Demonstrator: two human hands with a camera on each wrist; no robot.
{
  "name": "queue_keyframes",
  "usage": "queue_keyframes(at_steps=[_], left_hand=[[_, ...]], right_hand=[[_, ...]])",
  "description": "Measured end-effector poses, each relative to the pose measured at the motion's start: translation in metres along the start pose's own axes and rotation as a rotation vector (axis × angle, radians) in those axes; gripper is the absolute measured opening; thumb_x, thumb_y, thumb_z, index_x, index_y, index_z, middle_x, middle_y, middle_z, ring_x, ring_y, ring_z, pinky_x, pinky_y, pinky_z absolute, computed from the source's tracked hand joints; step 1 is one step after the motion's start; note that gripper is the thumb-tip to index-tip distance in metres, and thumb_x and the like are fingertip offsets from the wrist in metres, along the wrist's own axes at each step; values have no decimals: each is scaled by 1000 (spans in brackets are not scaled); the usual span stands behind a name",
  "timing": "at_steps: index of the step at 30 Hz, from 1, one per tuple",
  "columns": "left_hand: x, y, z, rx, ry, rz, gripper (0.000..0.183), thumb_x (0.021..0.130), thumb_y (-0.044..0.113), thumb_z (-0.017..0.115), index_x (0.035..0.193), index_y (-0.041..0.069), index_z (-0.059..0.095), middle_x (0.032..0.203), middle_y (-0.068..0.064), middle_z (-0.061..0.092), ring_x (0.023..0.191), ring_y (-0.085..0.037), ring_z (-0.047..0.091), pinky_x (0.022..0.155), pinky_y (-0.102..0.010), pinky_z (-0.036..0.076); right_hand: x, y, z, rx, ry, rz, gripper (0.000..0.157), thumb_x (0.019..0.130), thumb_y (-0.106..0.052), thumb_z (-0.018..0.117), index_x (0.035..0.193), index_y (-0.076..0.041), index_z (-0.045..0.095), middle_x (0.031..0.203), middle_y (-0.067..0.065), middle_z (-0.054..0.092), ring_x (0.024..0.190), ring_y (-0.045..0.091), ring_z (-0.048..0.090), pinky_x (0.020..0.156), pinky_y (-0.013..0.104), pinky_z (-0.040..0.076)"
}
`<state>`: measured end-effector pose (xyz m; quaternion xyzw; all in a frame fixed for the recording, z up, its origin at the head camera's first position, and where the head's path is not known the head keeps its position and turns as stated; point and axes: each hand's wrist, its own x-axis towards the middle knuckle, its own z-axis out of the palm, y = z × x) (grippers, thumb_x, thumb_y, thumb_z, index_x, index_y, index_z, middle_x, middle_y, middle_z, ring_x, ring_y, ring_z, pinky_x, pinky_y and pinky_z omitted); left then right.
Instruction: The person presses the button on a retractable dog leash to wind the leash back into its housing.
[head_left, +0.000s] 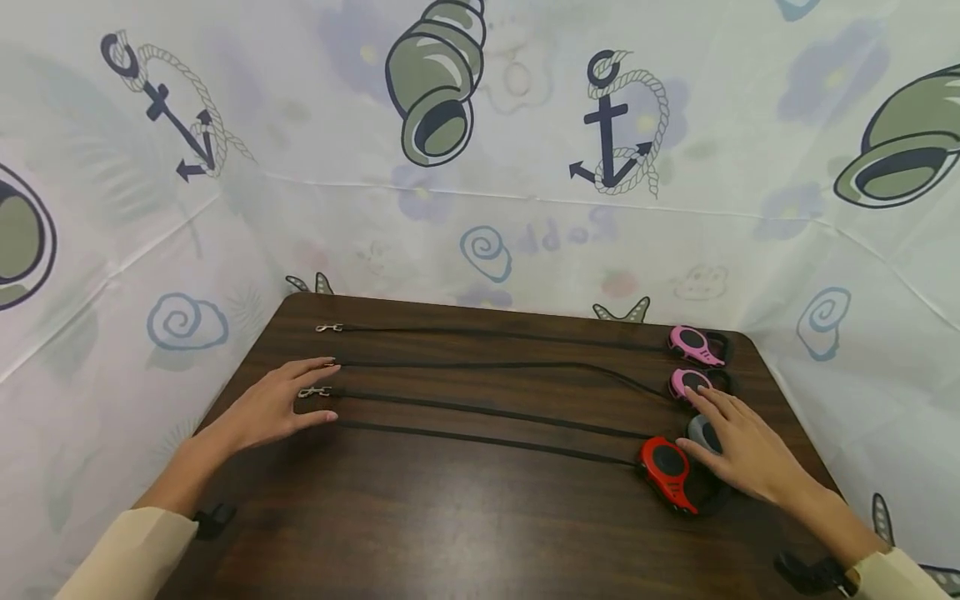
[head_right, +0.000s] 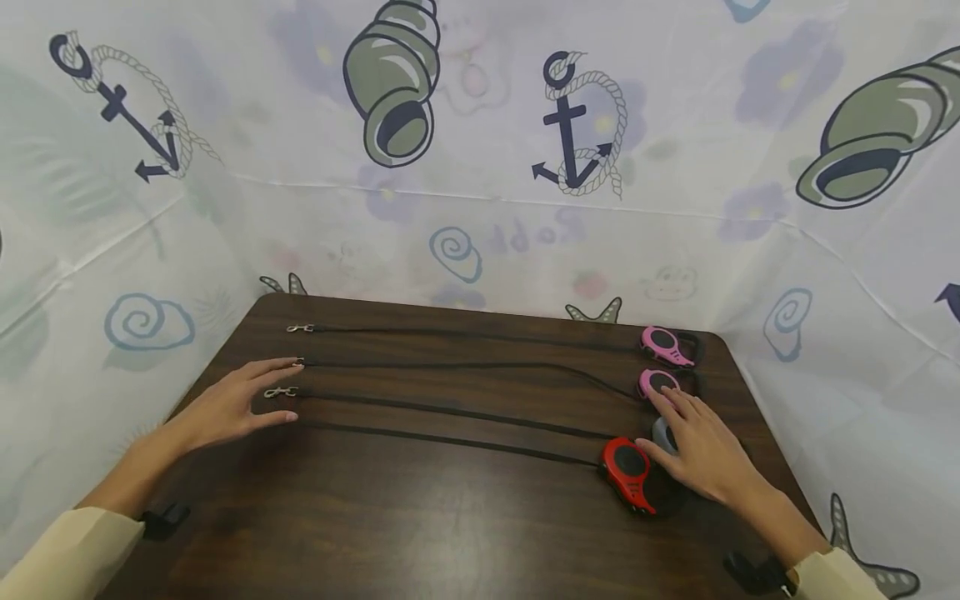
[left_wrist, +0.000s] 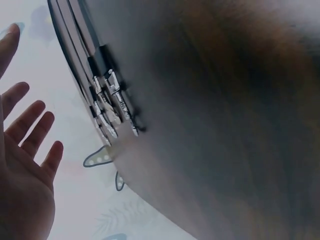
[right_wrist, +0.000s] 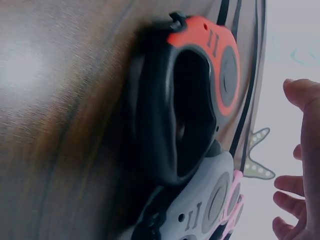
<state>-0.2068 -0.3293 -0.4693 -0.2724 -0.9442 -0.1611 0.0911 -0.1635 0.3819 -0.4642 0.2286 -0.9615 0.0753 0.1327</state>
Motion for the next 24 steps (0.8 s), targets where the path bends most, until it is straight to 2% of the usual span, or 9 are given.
queue_keyframes(at_steps=[4,8,11,16,21,24], left_hand=[[-7,-1,1,-45,-21,0,76,83,41,91,144,5,64,144,-22,61,130,-49,59,100,-69,48],[-14,-3,4,-55,-49,-9,72,82,39,92,139,4,68,135,-17,65,118,-40,66,90,-58,55],[-17,-5,7,-60,-61,-16,67,81,36,93,136,4,70,130,-16,67,113,-36,67,85,-54,57],[-19,-7,12,-63,-68,-17,60,82,33,92,131,4,73,126,-18,68,114,-41,68,90,-59,56],[-19,-11,15,-66,-60,-9,54,83,31,92,127,4,75,123,-18,69,113,-41,69,91,-60,56],[-19,-14,16,-67,-66,1,52,83,31,92,125,4,76,122,-18,70,111,-41,69,89,-59,56]], right_hand=[[-7,-7,-2,16,13,-27,82,89,-43,84,152,0,55,146,29,55,127,53,55,102,69,44],[-15,-13,-2,17,7,-31,80,87,-43,86,150,-2,57,143,25,58,126,52,56,101,68,46],[-20,-17,-3,11,4,-34,79,87,-42,86,149,-3,58,139,23,61,123,48,59,97,67,49],[-29,-22,-4,9,25,-50,75,84,-40,89,144,-3,62,128,19,66,114,40,65,88,62,56],[-38,-25,-3,-11,49,-59,73,80,-39,92,139,-5,66,112,8,67,100,31,69,79,55,59],[-42,-27,2,-29,68,-71,73,77,-41,94,136,-6,68,103,2,65,88,21,67,73,49,59]])
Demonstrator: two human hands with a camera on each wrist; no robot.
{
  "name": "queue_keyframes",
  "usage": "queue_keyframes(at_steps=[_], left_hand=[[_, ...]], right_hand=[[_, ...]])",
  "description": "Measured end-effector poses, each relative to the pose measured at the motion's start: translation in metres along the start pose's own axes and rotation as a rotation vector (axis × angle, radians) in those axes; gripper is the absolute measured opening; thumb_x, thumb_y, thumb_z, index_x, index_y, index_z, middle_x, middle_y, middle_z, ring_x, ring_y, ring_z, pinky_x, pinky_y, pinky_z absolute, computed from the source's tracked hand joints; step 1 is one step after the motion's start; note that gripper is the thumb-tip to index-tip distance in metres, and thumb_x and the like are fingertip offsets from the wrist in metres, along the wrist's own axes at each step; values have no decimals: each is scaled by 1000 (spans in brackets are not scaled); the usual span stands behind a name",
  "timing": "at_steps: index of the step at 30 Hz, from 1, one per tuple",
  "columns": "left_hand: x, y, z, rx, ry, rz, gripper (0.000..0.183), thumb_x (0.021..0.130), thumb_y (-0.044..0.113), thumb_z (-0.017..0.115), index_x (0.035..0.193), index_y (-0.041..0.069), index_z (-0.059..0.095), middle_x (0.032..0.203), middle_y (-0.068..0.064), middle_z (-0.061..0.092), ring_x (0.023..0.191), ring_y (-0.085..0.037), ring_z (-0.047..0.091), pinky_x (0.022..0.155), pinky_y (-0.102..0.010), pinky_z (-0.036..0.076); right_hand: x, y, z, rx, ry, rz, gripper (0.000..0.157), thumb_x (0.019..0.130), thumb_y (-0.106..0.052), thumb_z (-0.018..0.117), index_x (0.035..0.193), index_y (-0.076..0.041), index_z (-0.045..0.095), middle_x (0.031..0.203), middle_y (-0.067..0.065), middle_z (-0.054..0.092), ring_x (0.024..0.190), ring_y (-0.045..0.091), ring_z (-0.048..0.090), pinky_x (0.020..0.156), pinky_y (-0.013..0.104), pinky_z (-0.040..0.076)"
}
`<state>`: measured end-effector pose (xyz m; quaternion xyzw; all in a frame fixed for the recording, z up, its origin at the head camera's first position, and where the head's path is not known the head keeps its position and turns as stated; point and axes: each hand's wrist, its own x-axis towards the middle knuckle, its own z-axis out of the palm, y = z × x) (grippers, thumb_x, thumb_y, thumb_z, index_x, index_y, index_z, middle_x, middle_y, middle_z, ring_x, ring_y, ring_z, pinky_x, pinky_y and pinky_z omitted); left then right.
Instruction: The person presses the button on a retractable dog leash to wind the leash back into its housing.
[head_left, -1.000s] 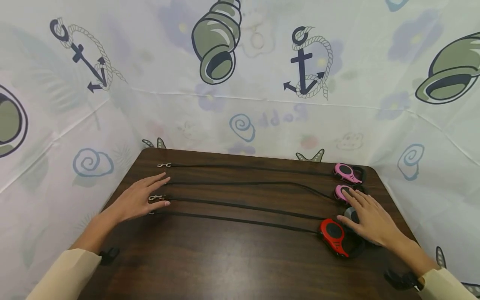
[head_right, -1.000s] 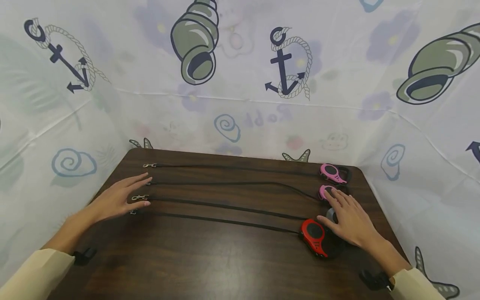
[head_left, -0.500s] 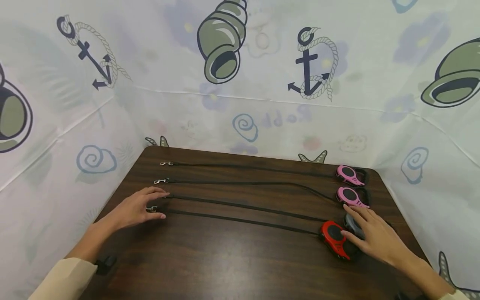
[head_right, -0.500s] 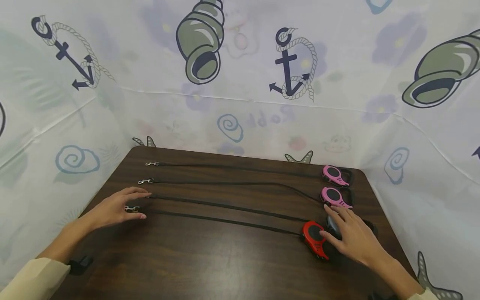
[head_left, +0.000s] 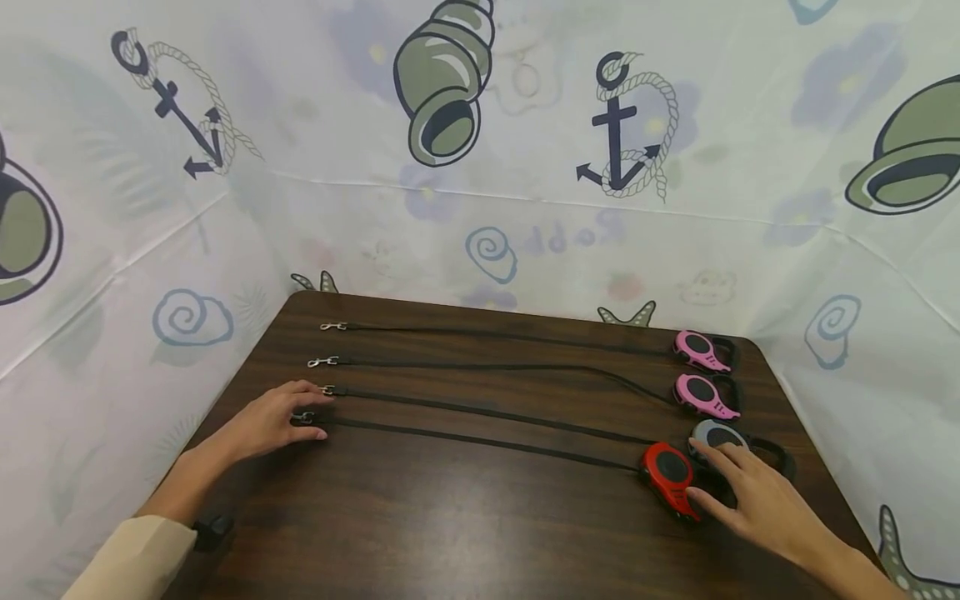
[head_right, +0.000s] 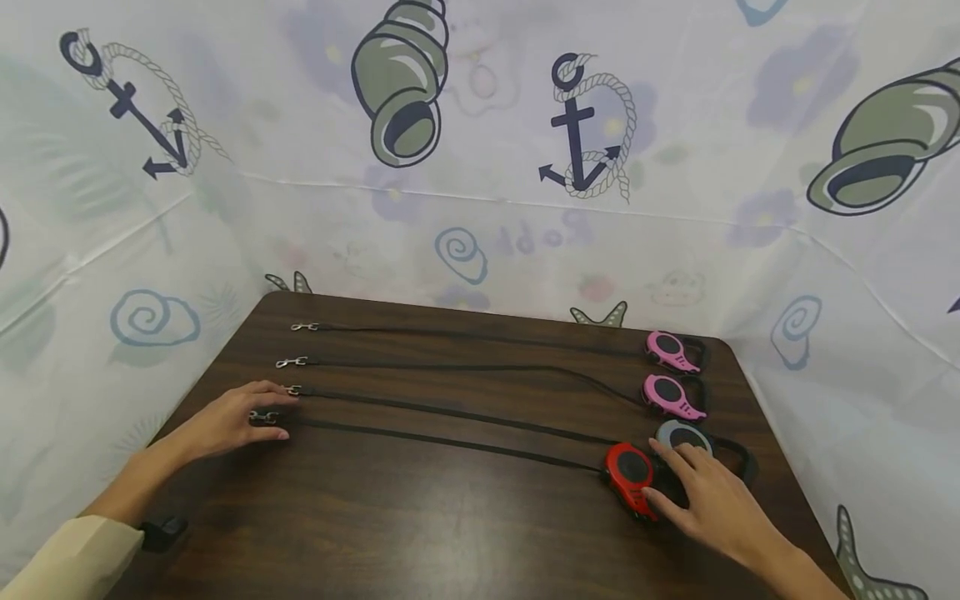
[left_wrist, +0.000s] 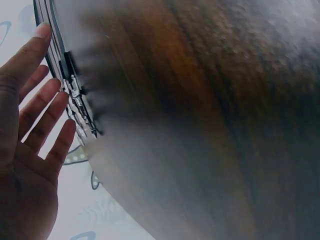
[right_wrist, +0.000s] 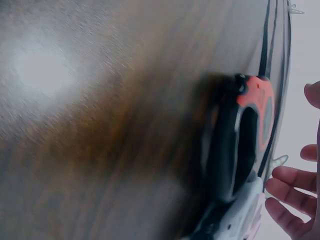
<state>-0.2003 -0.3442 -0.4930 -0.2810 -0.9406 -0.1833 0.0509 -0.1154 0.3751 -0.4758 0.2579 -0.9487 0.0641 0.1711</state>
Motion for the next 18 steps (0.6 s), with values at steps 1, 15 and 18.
queue_keyframes(at_steps=[1,15,18], left_hand=[[0,-1,0,-1,-6,3,52,82,31,92,124,4,77,122,-19,70,110,-41,69,89,-59,56],[-4,-14,5,-20,-8,4,43,80,27,94,116,6,80,109,-4,71,99,-28,70,81,-47,57],[-2,-16,5,-27,-7,14,40,81,25,93,114,6,81,107,-2,70,95,-24,68,78,-44,56]], right_hand=[[-1,-1,2,-8,6,-5,74,76,-42,94,135,-7,69,100,-1,64,85,18,65,71,47,58],[-12,-12,28,19,62,-34,82,71,-50,96,138,-11,69,93,-7,62,78,9,58,67,41,55],[-15,-12,31,9,58,-2,83,70,-54,96,137,-13,70,92,-8,62,77,9,55,65,40,53]])
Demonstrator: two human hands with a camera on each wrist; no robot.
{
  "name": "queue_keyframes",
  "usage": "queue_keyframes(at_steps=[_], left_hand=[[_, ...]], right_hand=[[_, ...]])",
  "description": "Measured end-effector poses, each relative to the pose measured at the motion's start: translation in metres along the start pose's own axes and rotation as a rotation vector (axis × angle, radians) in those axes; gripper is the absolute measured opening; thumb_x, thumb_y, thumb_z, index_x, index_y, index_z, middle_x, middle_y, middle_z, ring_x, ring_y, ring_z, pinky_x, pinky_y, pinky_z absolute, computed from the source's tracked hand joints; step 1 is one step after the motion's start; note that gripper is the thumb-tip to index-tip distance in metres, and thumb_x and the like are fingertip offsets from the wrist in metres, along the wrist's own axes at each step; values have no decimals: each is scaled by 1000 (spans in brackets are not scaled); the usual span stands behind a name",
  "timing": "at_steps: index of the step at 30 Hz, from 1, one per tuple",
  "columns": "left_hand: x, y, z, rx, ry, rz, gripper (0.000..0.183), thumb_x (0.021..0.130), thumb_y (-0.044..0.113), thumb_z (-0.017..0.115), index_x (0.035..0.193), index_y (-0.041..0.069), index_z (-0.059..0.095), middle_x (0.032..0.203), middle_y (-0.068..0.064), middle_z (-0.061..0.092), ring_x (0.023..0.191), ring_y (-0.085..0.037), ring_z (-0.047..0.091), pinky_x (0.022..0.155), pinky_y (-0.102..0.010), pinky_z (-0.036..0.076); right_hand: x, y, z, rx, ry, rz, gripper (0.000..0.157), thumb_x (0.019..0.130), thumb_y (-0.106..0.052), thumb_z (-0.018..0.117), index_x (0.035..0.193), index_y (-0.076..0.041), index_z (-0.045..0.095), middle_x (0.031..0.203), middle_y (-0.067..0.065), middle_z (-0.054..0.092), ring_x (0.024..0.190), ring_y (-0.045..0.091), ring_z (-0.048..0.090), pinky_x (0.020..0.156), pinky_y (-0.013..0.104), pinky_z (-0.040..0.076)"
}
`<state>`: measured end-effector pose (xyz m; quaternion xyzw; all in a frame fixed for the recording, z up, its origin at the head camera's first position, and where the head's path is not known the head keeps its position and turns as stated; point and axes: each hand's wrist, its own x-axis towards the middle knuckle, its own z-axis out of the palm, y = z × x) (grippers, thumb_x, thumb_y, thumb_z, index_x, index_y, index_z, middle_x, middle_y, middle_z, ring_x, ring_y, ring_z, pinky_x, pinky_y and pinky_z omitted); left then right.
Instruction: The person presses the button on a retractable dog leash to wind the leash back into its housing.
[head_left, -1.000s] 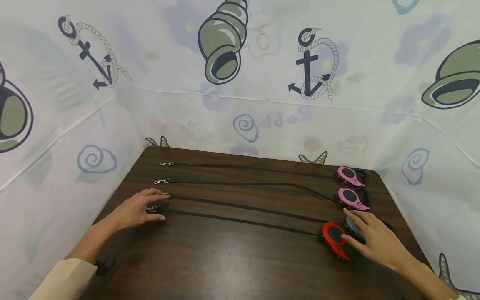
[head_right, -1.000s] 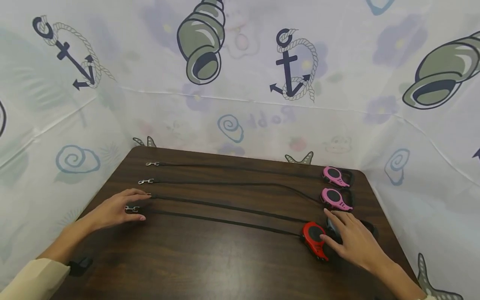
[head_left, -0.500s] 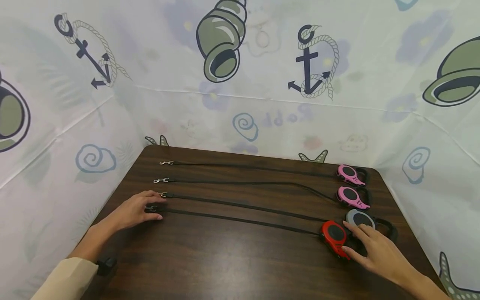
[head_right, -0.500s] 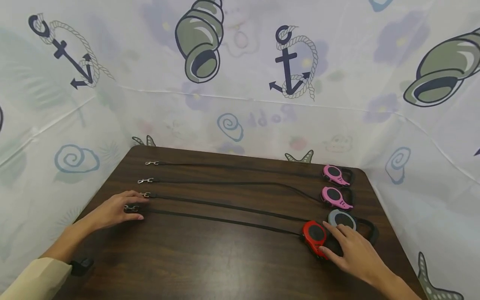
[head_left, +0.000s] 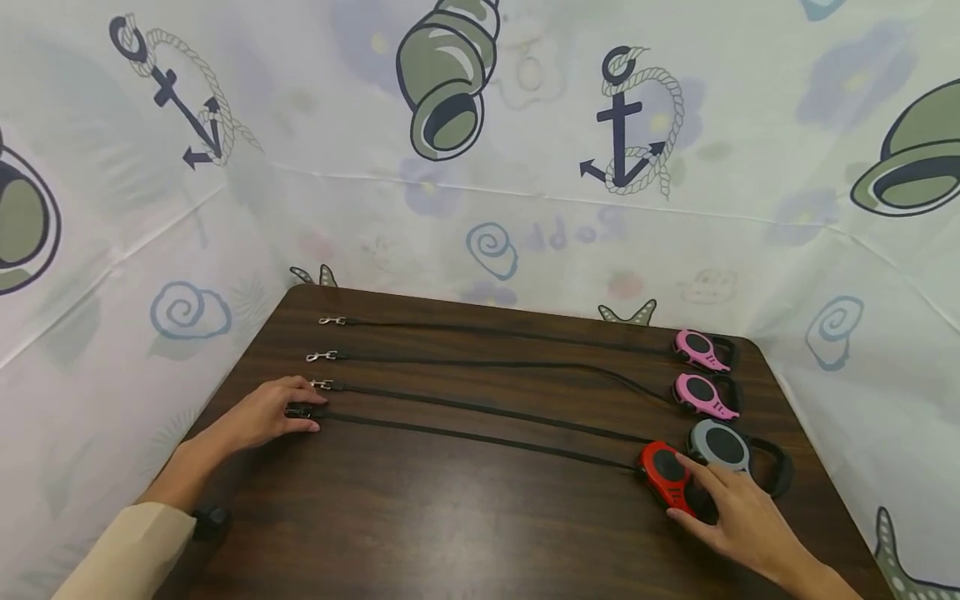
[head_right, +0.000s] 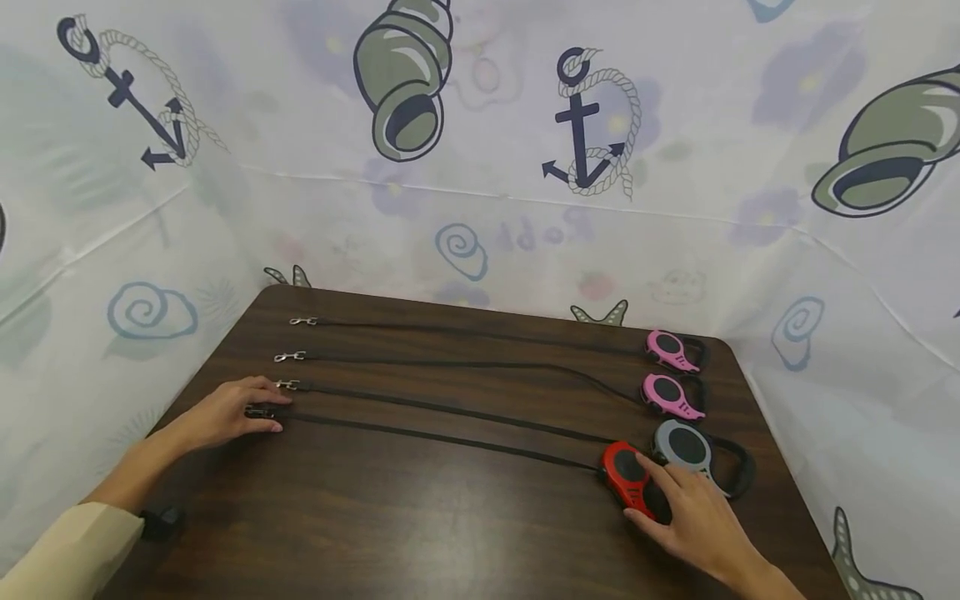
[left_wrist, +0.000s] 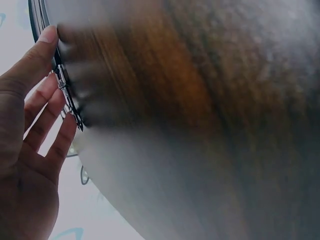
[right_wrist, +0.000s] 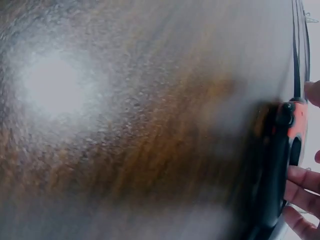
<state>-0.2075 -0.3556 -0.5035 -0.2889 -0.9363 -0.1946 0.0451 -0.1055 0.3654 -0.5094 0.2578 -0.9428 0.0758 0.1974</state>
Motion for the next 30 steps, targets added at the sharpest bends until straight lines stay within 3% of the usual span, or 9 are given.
queue_keyframes(at_steps=[6,14,20,22,24,28,30], left_hand=[[2,-6,0,-11,16,28,34,80,19,93,110,7,83,102,0,70,90,-21,68,73,-38,55],[-1,-13,3,-61,95,100,28,75,6,94,101,10,84,93,3,72,80,-13,68,64,-30,53],[1,-16,3,-72,102,119,24,77,3,92,97,12,84,91,5,73,80,-10,68,64,-31,54],[2,-17,3,-67,103,125,23,77,2,92,95,13,84,90,6,73,79,-9,68,64,-31,54],[3,-17,2,-65,106,134,22,76,1,93,93,12,84,89,6,73,78,-8,69,63,-30,55],[4,-16,0,-52,106,167,21,75,1,93,89,12,84,88,6,74,76,-8,69,62,-30,55],[6,-16,0,-37,104,187,20,75,2,93,88,13,84,87,6,74,75,-9,69,61,-30,54]], right_hand=[[-6,0,8,-1,-2,3,86,66,-53,98,134,-8,71,90,-5,68,75,9,56,65,40,51],[-9,-2,12,8,-18,30,85,62,-41,102,132,-5,70,96,5,73,82,21,67,68,47,56],[-9,-1,12,49,-27,40,83,63,-37,102,132,-4,70,104,13,77,86,31,72,69,52,59],[-7,0,12,76,-16,35,81,63,-34,102,131,-3,70,101,11,77,82,25,71,66,46,59],[-7,1,13,104,-5,29,79,63,-29,102,130,-3,71,90,0,73,73,12,64,61,35,54],[-6,2,13,186,12,21,74,63,-18,99,128,0,71,71,-17,47,63,-5,37,56,20,34],[-6,2,12,213,20,15,72,63,-14,98,128,1,70,70,-20,44,62,-8,35,55,17,32]])
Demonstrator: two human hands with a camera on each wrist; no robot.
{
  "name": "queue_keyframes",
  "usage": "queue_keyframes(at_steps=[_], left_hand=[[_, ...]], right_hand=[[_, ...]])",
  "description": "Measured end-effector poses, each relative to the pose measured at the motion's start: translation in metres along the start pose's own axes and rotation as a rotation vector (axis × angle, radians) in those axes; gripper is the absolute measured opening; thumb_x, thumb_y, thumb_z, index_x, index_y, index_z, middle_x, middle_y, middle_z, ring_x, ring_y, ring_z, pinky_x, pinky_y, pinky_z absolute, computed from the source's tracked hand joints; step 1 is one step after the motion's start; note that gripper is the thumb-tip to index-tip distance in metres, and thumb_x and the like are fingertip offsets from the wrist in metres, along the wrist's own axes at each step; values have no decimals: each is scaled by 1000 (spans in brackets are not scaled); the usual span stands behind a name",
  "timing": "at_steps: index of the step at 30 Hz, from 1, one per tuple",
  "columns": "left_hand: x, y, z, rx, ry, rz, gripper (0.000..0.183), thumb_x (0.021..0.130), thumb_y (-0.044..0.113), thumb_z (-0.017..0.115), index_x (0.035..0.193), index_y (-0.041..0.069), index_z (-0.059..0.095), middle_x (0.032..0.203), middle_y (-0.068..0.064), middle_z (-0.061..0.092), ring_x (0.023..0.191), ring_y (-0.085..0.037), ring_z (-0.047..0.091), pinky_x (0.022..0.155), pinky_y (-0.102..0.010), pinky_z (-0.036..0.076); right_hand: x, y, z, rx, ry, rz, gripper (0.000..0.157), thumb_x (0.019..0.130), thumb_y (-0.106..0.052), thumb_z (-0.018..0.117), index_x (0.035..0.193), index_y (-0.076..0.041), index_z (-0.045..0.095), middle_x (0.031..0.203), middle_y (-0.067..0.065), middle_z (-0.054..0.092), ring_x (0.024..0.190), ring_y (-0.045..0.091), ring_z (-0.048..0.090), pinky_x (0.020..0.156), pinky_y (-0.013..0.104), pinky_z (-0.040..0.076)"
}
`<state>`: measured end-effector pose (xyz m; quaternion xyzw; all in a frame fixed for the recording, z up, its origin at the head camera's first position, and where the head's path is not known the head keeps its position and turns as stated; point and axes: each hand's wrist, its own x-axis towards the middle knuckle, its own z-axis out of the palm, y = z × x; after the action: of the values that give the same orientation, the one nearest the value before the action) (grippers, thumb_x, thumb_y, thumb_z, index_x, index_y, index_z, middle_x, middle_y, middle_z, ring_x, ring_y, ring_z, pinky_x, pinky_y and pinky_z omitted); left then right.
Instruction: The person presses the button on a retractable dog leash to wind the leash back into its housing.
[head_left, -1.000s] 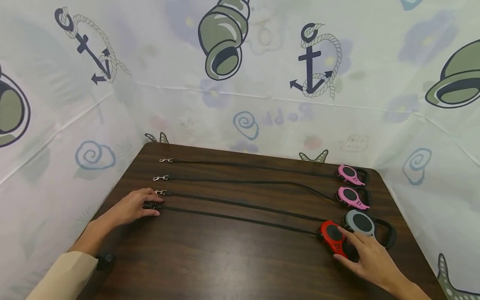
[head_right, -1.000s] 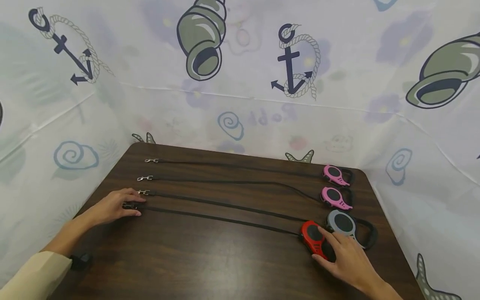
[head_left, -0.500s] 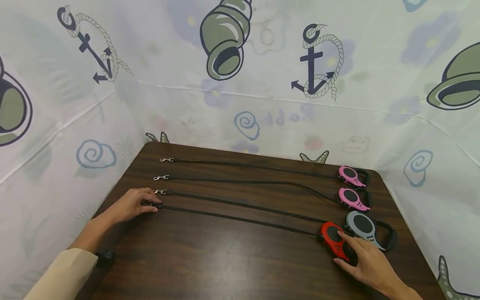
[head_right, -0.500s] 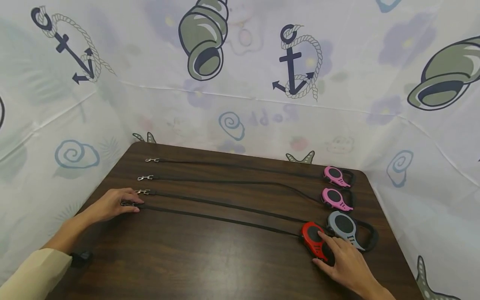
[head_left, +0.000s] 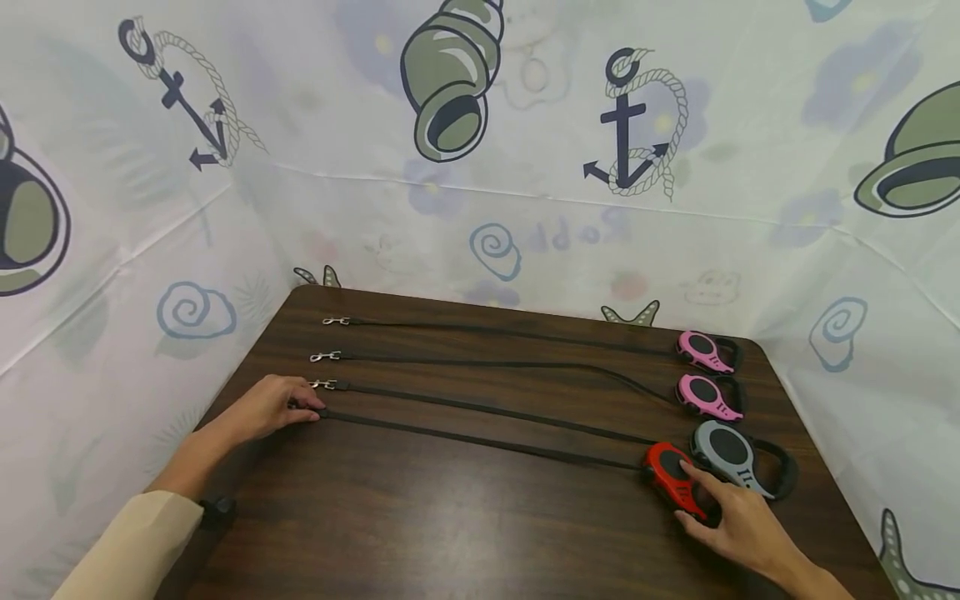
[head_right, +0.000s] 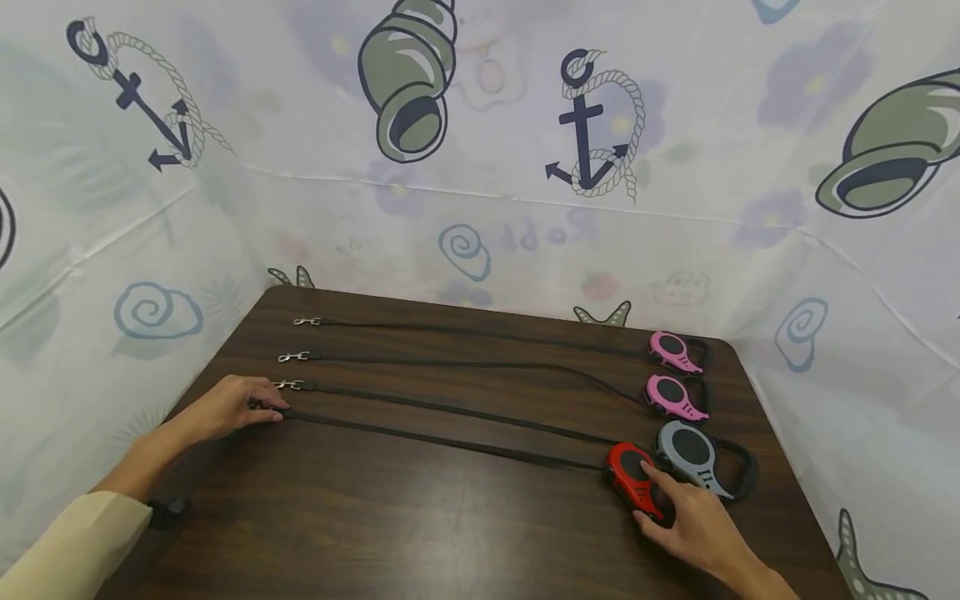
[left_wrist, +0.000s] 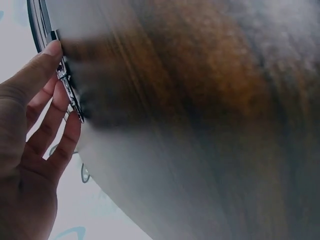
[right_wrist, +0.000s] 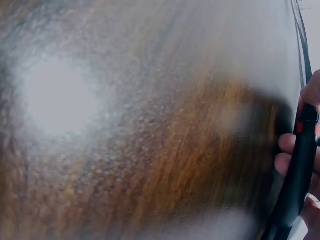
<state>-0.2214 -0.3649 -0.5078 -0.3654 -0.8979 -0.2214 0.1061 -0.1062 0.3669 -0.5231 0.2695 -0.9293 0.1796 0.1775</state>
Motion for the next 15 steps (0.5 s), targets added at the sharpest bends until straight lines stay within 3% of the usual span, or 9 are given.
queue_keyframes(at_steps=[6,15], left_hand=[[1,2,-1,65,-15,-13,18,74,6,94,84,15,83,85,8,73,73,-11,70,61,-31,54],[5,7,-2,157,-67,-96,14,76,9,91,85,17,83,88,4,76,68,-8,66,59,-32,53]], right_hand=[[2,4,-1,117,18,-8,69,64,-4,95,127,6,69,74,-22,58,64,-10,45,57,12,36],[7,3,-5,196,0,67,60,73,-1,92,128,3,70,72,-24,49,62,-8,43,60,15,33]])
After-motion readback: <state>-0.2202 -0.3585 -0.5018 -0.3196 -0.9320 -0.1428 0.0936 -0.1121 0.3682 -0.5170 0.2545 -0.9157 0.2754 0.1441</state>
